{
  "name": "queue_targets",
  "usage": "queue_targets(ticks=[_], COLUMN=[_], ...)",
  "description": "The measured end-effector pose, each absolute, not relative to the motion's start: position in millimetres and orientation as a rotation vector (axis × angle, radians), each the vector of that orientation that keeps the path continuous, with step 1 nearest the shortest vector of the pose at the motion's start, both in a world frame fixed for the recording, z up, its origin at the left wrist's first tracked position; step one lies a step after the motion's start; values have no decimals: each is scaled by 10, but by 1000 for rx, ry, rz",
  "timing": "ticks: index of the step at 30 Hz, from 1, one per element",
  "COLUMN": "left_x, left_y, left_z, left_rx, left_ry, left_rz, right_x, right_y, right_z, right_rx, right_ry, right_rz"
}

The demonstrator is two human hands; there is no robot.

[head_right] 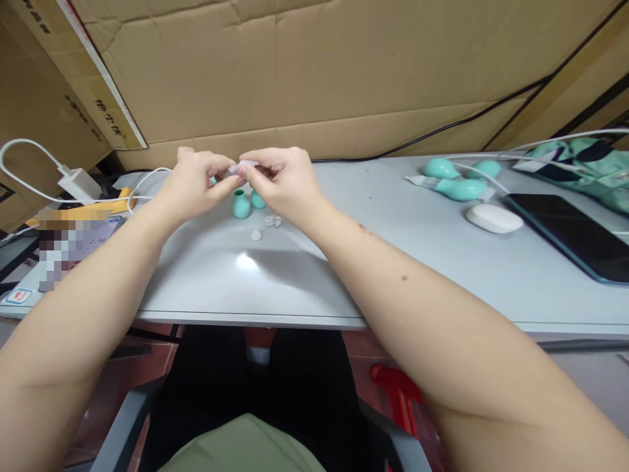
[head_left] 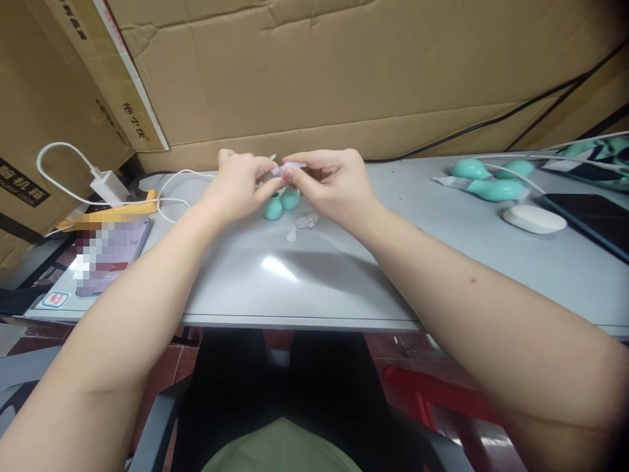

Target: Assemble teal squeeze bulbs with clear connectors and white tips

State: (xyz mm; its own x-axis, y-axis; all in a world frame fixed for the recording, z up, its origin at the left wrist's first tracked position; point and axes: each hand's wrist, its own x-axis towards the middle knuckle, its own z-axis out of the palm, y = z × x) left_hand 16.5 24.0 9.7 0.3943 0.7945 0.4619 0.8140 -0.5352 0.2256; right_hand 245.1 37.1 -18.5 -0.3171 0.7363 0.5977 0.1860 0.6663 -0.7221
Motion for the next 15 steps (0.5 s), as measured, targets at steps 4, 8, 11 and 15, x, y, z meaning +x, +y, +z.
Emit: queue_targets(ticks=[4, 8, 11, 15], left_x=[7, -169, -220, -193], left_y=[280, 335, 319, 249], left_z=[161, 197, 228, 277], left_rx=[-2622, -2787, -2865, -2915], left_ry=[-1636, -1563, -1574, -1642], left_rz=[-863, -865, -676, -323], right_x=[2446, 2453, 2439, 2405], right_y=[265, 184, 167, 140], right_z=[-158, -135, -153, -152], right_rx=[-753, -526, -484, -653], right_ry=[-1878, -2322, -2614, -2746], right_rz=[384, 414, 331, 248])
